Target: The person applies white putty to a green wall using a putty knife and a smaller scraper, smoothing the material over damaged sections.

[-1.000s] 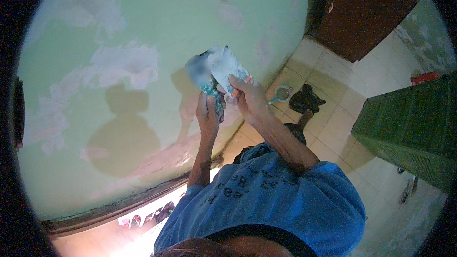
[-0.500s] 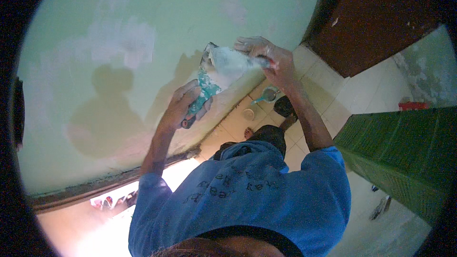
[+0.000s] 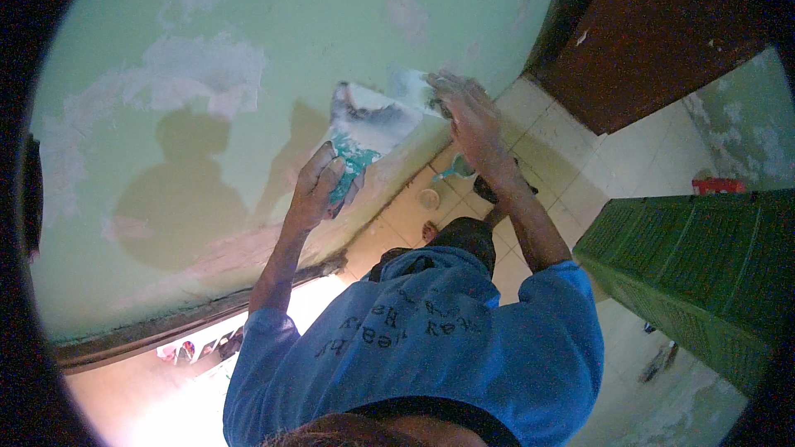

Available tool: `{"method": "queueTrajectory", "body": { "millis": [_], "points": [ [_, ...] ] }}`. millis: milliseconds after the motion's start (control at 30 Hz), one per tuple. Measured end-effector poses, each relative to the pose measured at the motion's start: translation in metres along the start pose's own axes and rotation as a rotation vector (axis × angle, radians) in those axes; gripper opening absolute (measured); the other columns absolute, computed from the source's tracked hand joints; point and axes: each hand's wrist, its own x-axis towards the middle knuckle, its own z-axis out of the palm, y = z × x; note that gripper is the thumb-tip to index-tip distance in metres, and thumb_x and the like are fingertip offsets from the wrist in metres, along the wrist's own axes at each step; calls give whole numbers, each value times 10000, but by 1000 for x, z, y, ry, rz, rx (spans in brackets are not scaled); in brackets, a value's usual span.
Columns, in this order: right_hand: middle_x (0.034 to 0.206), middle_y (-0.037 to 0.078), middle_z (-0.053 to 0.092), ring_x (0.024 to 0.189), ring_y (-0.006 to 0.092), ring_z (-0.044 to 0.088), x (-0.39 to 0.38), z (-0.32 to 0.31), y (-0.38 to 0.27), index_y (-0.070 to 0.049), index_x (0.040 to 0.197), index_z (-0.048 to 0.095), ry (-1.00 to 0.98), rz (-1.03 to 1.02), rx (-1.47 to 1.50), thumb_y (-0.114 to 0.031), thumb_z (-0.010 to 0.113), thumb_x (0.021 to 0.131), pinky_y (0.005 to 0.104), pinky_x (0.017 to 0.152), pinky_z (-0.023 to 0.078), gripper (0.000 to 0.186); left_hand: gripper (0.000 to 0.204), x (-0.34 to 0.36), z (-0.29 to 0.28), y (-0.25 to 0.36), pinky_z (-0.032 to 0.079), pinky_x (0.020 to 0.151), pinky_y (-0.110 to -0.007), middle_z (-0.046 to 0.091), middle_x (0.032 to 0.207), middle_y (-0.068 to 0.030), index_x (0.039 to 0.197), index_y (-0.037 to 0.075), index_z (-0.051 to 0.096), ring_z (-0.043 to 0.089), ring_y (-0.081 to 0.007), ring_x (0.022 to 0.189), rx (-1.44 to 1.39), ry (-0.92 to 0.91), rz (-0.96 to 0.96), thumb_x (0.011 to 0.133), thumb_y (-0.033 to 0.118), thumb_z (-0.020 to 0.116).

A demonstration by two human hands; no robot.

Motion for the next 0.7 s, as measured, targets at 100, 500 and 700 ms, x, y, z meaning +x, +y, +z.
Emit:
{"method": "queueTrajectory", "body": {
  "millis": [100, 500, 700],
  "points": [
    [1064, 124, 711, 929, 243, 703, -15, 4, 29, -21, 1043, 658, -24, 381, 77, 12, 602, 866, 344, 775, 555, 188, 224, 8, 4, -1, 425, 588, -264, 581, 813, -51, 1072, 4, 543, 504, -106, 654, 81, 87, 185, 1042, 191, 424],
    [839, 28, 687, 632, 123, 646, -18, -15, -45, -36, 1001, 657, 90, 1157, 1712, -108, 676, 851, 277, 536, 514, 168, 562, 33, 10, -41, 524, 676, -419, 523, 1019, -190, 1492, 148, 412, 585, -348, 794, 954, 231, 386, 950, 70, 536],
    [968, 50, 686, 827, 157, 672, 24, -19, -24, -52, 1097, 616, 292, 939, 1997, -113, 652, 885, 387, 602, 550, 223, 493, 10, -18, -89, 505, 687, -403, 551, 1006, -162, 1439, 90, 462, 589, -311, 778, 1033, 136, 259, 952, 71, 535]
  ]
}}
